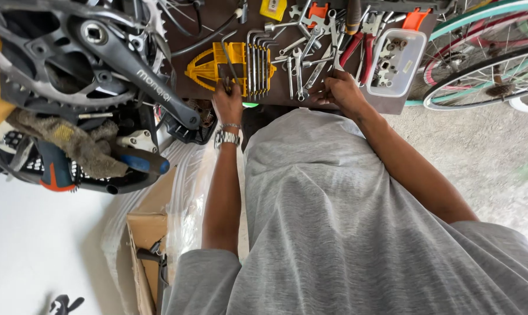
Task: Organizing tools in a toolbox and handling bicycle components like a crankset and handlebars on a workbench
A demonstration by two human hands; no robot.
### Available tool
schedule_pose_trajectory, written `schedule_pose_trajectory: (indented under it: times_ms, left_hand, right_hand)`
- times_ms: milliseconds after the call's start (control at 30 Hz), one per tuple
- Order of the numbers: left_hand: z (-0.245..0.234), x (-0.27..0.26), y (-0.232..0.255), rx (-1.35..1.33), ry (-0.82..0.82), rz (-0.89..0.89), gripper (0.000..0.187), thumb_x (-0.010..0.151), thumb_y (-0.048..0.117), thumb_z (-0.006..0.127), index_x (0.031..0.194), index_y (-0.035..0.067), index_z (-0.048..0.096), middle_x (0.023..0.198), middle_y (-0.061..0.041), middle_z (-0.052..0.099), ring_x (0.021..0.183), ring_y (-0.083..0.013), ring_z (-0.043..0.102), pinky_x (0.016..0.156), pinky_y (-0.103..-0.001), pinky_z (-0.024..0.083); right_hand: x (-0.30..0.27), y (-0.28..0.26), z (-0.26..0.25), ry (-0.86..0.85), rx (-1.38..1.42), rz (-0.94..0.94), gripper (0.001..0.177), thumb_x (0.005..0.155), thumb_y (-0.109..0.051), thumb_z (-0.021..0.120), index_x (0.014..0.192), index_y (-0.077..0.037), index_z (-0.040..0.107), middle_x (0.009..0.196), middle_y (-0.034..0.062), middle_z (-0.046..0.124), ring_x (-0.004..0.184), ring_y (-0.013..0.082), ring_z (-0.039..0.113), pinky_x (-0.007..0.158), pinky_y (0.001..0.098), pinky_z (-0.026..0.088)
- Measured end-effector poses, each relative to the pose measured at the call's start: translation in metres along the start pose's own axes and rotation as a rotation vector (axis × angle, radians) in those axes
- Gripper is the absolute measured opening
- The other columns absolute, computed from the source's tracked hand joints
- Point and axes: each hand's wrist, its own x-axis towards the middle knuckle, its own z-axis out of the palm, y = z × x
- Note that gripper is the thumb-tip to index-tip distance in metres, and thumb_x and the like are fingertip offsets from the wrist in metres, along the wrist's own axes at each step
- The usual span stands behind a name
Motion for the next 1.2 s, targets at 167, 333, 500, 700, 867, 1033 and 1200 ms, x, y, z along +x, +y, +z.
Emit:
schedule_pose_trajectory:
  times_ms: [167,333,500,700,867,1033,1200]
  left_hand:
    - [0.007,0.028,0.018,0.100,0.039,-0.007,0.041,0.094,0.034,0.067,0.117,0.000,0.063,0.107,-0.025,0.072,0.099,-0.0457,0.072,0.084,-0.058,0.058]
    - [0.031,0.069,0.004,0.234,0.051,-0.119,0.034,0.087,0.040,0.077,0.110,0.018,0.067,0.107,-0.002,0.077,0.091,-0.0243,0.076,0.070,-0.044,0.063]
    - [0.012,0.036,0.064,0.257,0.239,0.110,0.020,0.078,0.032,0.068,0.079,0.015,0.059,0.061,-0.005,0.067,0.066,-0.0372,0.073,0.060,-0.051,0.056]
    - [0.032,0.025,0.063,0.089,-0.123,0.089,0.019,0.087,0.033,0.068,0.085,0.014,0.066,0.072,-0.008,0.069,0.072,-0.0325,0.072,0.074,-0.049,0.058]
    - [0.075,0.046,0.018,0.191,-0.220,-0.076,0.035,0.075,0.045,0.071,0.087,0.013,0.074,0.079,-0.013,0.075,0.089,-0.0386,0.075,0.075,-0.053,0.058]
    - [0.050,0.028,0.057,0.125,-0.129,-0.017,0.023,0.080,0.032,0.074,0.090,0.012,0.074,0.075,-0.013,0.075,0.078,-0.0363,0.076,0.070,-0.048,0.058]
    - [0.029,0.035,0.010,0.043,0.158,-0.148,0.031,0.091,0.039,0.073,0.107,0.013,0.071,0.090,-0.016,0.076,0.087,-0.0388,0.076,0.073,-0.055,0.061]
  right_hand:
    - [0.006,0.006,0.002,-0.022,-0.035,-0.003,0.025,0.082,-0.005,0.050,0.106,-0.005,0.051,0.095,0.0236,0.074,0.073,0.0272,0.079,0.062,0.0314,0.067]
    - [-0.017,-0.017,0.011,0.038,0.072,0.080,0.020,0.085,0.009,0.037,0.101,0.000,0.045,0.098,0.0248,0.075,0.072,0.0303,0.074,0.059,0.0318,0.061]
    - [-0.002,0.008,-0.014,0.049,0.037,-0.024,0.020,0.080,-0.004,0.048,0.099,-0.009,0.048,0.094,0.0211,0.075,0.072,0.0257,0.078,0.060,0.0286,0.066]
    - [0.005,0.019,-0.028,0.103,0.126,-0.027,0.025,0.079,-0.004,0.050,0.102,-0.012,0.049,0.091,0.0195,0.076,0.069,0.0266,0.078,0.058,0.0322,0.066]
    - [0.003,0.012,-0.021,0.094,0.116,-0.034,0.024,0.078,-0.005,0.050,0.101,-0.011,0.049,0.092,0.0207,0.075,0.069,0.0261,0.078,0.060,0.0337,0.066]
    - [-0.004,0.002,-0.014,0.082,0.096,-0.051,0.022,0.077,-0.006,0.051,0.099,-0.011,0.050,0.094,0.0214,0.075,0.069,0.0253,0.077,0.059,0.0299,0.065]
    - [-0.009,-0.004,-0.010,0.108,0.056,-0.032,0.018,0.078,-0.005,0.051,0.095,-0.010,0.052,0.091,0.0210,0.074,0.065,0.0225,0.075,0.056,0.0283,0.064]
